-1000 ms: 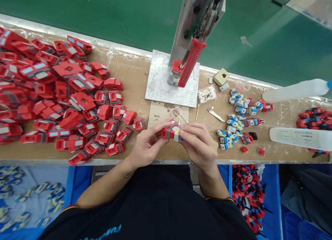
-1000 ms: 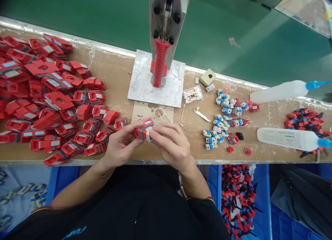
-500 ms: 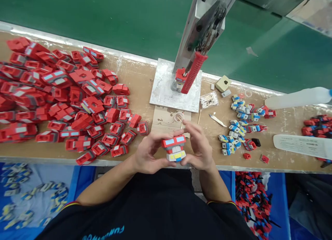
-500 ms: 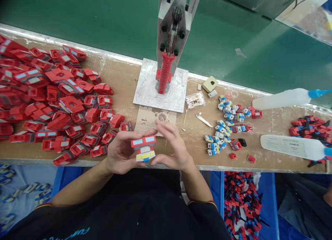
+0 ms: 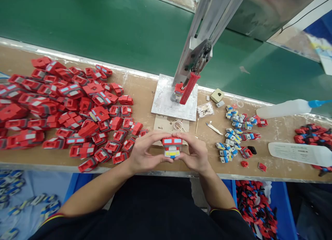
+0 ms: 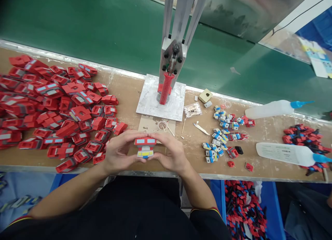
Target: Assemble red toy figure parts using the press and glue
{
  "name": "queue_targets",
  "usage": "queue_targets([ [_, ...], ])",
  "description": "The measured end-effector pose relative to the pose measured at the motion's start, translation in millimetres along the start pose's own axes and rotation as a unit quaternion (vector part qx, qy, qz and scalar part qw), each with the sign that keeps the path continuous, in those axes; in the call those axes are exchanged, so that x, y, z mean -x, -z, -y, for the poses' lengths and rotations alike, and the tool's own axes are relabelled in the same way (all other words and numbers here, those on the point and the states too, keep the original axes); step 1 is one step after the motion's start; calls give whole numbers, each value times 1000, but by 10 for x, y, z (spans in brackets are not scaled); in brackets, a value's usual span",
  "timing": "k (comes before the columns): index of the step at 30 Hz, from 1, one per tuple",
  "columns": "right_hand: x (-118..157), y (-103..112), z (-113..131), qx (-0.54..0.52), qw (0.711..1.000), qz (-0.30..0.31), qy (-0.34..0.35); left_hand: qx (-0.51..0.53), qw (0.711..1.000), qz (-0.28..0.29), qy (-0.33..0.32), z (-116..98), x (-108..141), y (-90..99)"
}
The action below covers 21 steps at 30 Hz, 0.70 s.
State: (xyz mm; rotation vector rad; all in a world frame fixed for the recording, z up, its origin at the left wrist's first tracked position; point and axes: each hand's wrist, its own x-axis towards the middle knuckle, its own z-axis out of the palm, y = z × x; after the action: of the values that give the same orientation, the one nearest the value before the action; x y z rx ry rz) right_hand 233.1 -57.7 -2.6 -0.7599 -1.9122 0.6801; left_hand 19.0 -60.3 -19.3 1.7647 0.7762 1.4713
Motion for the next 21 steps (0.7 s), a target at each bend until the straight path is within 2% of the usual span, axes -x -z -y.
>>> queue_targets([
  [2, -76, 128, -58, -1, 1000, 18, -4, -10, 999, 34, 25, 19, -94, 153],
  [4, -196, 300, -155, 13, 1000, 19, -20, -42, 994, 91, 37, 77, -313, 388],
  [7, -457, 492, -384, 34, 996, 53, -68, -130, 976, 167, 49, 286, -851, 728],
  [9, -642, 513, -556, 19, 991, 91, -97, -175, 950, 253, 61, 497, -1248, 827],
  [11, -777, 477, -672, -19, 988, 109, -111, -194, 917, 344, 65, 720, -1569, 798],
  [14, -838, 455, -613, -80, 987, 102, -96, -185, 893, 408, 43, 983, -1807, 626],
  [16, -862, 511, -411, -115, 987, 85, -71, -158, 896, 413, 36, 1084, -1828, 525],
  [18, -995, 608, -150, -145, 987, 54, -42, -125, 905, 404, 44, 1138, -1801, 479],
  [21, -1513, 787, 147, -178, 984, -13, -11, -73, 917, 386, 66, 1171, -1764, 494],
])
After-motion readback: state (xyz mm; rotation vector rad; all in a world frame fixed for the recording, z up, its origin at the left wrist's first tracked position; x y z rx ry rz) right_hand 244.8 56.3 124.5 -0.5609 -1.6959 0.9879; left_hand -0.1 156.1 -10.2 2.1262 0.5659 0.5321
